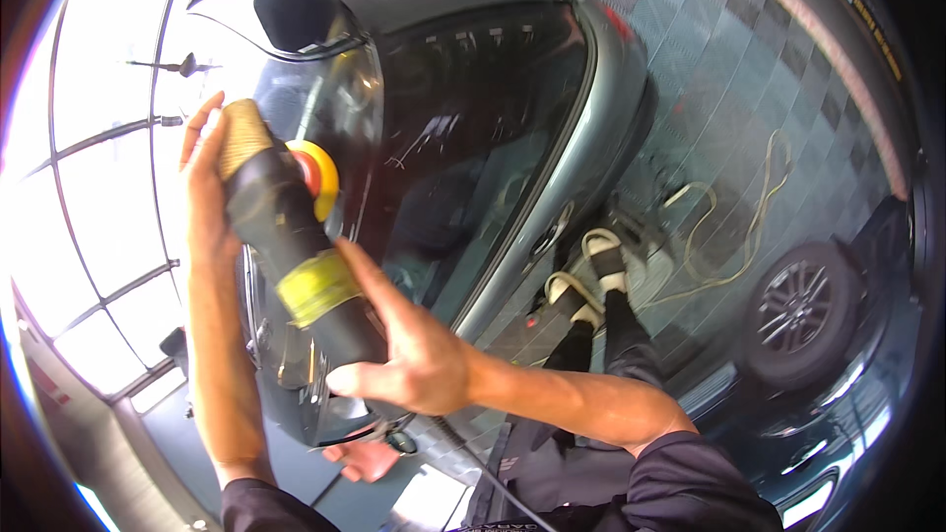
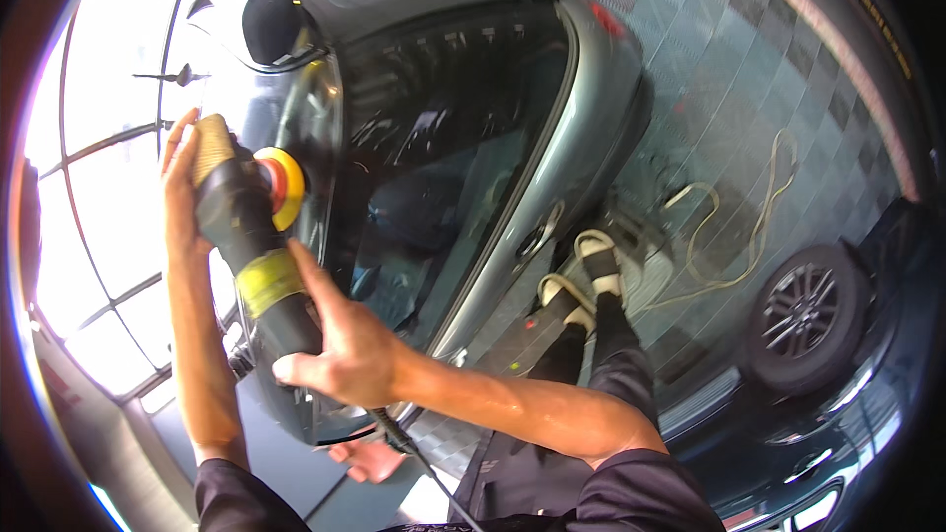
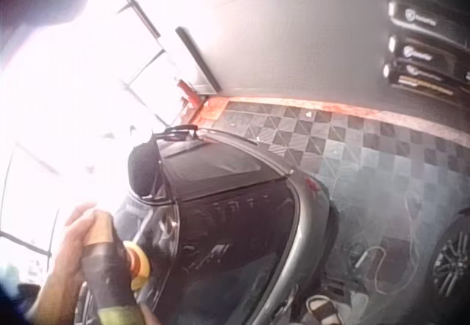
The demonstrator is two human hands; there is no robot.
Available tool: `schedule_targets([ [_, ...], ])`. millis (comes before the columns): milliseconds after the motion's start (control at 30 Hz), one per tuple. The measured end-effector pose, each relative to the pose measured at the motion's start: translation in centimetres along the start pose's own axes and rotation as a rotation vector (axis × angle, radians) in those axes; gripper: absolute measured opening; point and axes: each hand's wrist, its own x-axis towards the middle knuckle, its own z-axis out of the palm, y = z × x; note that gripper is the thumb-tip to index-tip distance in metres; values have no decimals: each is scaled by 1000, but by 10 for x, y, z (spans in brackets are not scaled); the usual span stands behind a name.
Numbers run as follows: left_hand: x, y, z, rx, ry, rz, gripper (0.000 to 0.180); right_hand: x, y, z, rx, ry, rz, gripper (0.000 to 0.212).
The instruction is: The person applies a liquid compound from a bottle onto a yellow polishing pad attached to a rotary polisher. They then use the polisher to buff the rear trunk and side panels of a black car, moving the tool in circular and sweeping motions across the vehicle's surface.
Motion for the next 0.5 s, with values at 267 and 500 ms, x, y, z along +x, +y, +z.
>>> schedule_targets([
  [267, -53, -6, 102, 281, 170, 315, 66, 3, -87, -17, -82, 194, 288, 91],
  [500, -31, 4, 164, 38, 207, 277, 62, -10, -113, -55, -143, 225, 199, 64],
])
